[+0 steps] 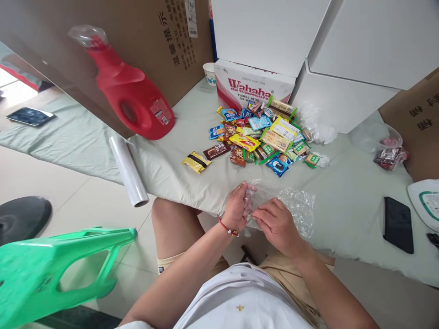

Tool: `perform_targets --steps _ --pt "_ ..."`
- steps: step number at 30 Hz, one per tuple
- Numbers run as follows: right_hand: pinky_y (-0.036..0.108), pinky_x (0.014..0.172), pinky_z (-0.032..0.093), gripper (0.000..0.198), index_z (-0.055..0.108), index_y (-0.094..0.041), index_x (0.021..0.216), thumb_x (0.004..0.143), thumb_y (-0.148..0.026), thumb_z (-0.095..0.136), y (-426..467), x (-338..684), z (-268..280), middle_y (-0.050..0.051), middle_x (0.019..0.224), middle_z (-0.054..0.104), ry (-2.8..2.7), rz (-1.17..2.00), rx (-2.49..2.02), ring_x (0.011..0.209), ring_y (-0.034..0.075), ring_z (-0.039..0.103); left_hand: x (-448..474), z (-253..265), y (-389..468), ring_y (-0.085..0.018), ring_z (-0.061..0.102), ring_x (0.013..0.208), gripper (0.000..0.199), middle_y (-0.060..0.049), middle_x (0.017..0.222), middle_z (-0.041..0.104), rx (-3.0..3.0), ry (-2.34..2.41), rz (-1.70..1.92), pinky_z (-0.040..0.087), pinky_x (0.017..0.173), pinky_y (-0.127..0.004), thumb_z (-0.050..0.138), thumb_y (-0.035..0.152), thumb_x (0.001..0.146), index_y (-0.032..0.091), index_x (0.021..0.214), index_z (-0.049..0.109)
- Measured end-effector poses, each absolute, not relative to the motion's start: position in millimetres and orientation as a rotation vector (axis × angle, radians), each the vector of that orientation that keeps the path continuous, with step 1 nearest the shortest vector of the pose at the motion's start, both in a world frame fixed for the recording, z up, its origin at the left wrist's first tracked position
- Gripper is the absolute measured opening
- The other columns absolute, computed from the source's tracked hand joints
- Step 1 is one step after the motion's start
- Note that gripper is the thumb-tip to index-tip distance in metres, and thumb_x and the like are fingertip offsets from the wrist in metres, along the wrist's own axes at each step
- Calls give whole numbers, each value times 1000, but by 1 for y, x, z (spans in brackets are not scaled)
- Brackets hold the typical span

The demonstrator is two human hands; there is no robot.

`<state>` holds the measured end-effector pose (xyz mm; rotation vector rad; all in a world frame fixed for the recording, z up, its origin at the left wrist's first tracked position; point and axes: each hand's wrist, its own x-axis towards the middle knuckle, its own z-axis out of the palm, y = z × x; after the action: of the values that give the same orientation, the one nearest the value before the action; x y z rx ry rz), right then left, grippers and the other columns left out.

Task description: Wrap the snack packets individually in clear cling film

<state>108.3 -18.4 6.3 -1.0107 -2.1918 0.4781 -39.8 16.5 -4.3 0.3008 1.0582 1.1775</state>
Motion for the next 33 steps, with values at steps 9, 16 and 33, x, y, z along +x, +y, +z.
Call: perform_targets --steps 9,16,33 --pt "28 70 49 9 68 -25 99 98 -21 61 -19 123 10 2 88 65 -1860 855 -1116 76 14 60 -40 -17 15 -4 19 34 47 14 44 22 404 1067 1199 14 36 -19 73 64 76 20 80 57" --pt "30 73 50 10 68 -24 95 99 -28 60 -23 129 10 4 90 64 -1828 896 -1140 82 17 60 -40 -24 11 -6 19 40 47 12 45 26 558 1178 1198 13 41 -22 67 66 82 19 80 61" --pt "24 57 43 33 64 -21 83 88 -53 67 -3 135 15 0 75 57 -1386 1216 -1407 66 13 49 -36 -13 4 -10 26 52 27 8 55 32 978 1356 1255 23 52 -24 66 42 85 19 73 60"
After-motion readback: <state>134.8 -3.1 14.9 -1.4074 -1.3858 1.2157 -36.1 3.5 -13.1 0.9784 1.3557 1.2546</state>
